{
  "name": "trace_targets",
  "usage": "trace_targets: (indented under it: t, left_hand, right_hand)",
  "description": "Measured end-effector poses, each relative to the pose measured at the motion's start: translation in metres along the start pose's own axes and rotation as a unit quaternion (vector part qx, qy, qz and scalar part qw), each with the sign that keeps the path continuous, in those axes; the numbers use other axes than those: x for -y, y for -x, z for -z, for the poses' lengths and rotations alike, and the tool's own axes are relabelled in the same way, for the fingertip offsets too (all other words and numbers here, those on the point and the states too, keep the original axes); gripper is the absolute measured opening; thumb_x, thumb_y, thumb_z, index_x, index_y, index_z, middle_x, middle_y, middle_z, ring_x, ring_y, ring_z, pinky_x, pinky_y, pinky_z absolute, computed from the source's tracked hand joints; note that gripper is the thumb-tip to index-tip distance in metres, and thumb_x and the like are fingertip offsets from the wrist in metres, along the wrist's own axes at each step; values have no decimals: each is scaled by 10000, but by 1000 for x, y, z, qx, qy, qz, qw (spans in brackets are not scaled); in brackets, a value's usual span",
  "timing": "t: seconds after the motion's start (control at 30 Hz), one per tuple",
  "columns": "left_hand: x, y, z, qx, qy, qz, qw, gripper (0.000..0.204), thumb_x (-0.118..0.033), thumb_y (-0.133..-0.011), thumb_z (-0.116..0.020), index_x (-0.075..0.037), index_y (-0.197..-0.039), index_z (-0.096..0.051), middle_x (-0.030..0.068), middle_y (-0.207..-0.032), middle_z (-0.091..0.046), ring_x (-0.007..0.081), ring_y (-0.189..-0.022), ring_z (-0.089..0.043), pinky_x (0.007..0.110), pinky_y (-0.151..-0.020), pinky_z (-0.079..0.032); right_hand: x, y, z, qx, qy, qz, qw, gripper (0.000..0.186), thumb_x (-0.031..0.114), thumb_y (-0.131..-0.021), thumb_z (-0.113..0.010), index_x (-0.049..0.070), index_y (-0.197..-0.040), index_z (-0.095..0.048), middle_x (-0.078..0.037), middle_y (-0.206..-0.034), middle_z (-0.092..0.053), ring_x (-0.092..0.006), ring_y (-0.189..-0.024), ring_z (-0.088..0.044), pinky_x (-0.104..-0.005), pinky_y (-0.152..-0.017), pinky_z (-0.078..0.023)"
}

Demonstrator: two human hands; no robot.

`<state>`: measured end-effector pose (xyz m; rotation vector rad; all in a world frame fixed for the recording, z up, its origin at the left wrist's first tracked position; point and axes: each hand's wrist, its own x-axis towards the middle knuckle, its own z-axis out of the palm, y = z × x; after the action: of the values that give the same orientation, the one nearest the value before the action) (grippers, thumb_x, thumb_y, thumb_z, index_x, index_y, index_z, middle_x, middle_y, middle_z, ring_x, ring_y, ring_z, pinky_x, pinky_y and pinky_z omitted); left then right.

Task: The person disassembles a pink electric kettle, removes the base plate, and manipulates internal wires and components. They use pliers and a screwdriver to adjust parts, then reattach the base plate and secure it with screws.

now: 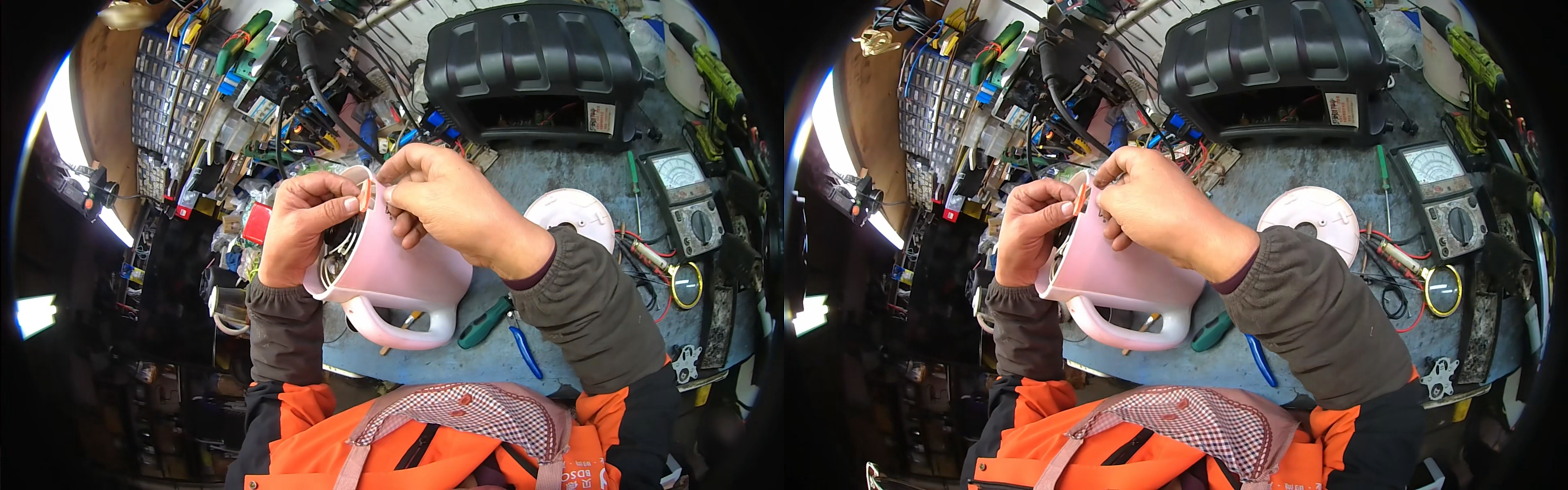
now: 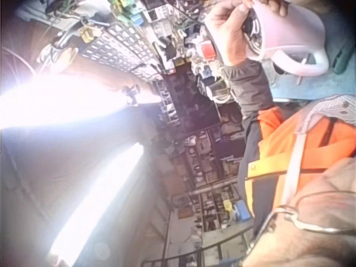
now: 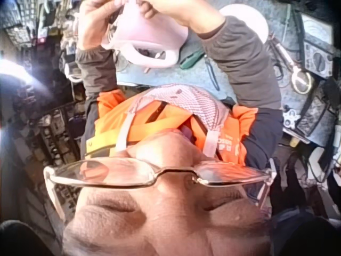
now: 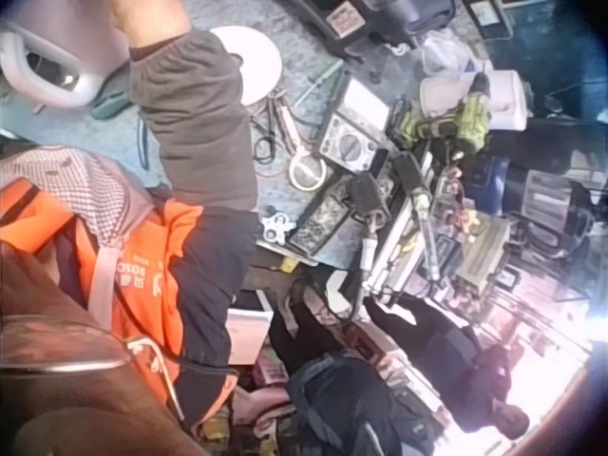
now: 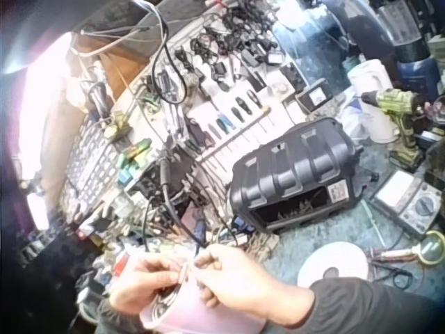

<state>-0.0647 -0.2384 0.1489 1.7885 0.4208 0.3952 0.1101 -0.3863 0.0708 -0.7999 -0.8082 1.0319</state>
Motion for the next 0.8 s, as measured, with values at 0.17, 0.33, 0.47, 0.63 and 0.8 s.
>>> trace_targets:
  t: [0.17,0.33,0.47,0.63,0.8]
  left_hand:
    - [0,-1,-1,3,-4,3,1000,93,-8,-961,-799,28,-1039,-764,105,-1006,-809,152,-919,-761,287,-883,-598]
    - [0,-1,0,4,-8,7,1000,93,-6,-967,-794,32,-1046,-763,109,-1008,-810,150,-914,-762,285,-879,-600]
    - [-1,0,-2,-2,-7,12,1000,93,-1,-973,-784,36,-1056,-762,114,-1012,-810,150,-907,-763,287,-876,-604]
    - [-2,0,-5,0,-5,15,1000,85,5,-983,-772,39,-1060,-766,115,-1016,-809,149,-911,-763,288,-879,-608]
    - [-5,-2,-10,10,-24,4,1000,98,-18,-1004,-784,53,-1071,-790,89,-1005,-810,115,-897,-746,257,-820,-597]
  right_hand:
    - [4,2,3,25,18,-13,999,293,73,-1021,-623,-80,-1269,-653,-97,-919,-708,-149,-729,-703,-306,-642,-618]
    - [4,2,3,23,19,-15,999,289,100,-1038,-634,-74,-1269,-650,-95,-927,-707,-151,-730,-702,-305,-639,-617]
    - [0,1,3,14,5,-19,1000,277,144,-1060,-652,-62,-1246,-655,-85,-928,-700,-142,-720,-690,-299,-630,-610]
    - [1,0,2,2,9,-15,1000,247,176,-1070,-666,-39,-1192,-662,-61,-921,-697,-116,-695,-665,-281,-598,-585]
    - [2,0,0,-3,18,-4,1000,250,195,-1065,-695,-27,-1166,-647,-51,-913,-701,-97,-682,-655,-256,-564,-555]
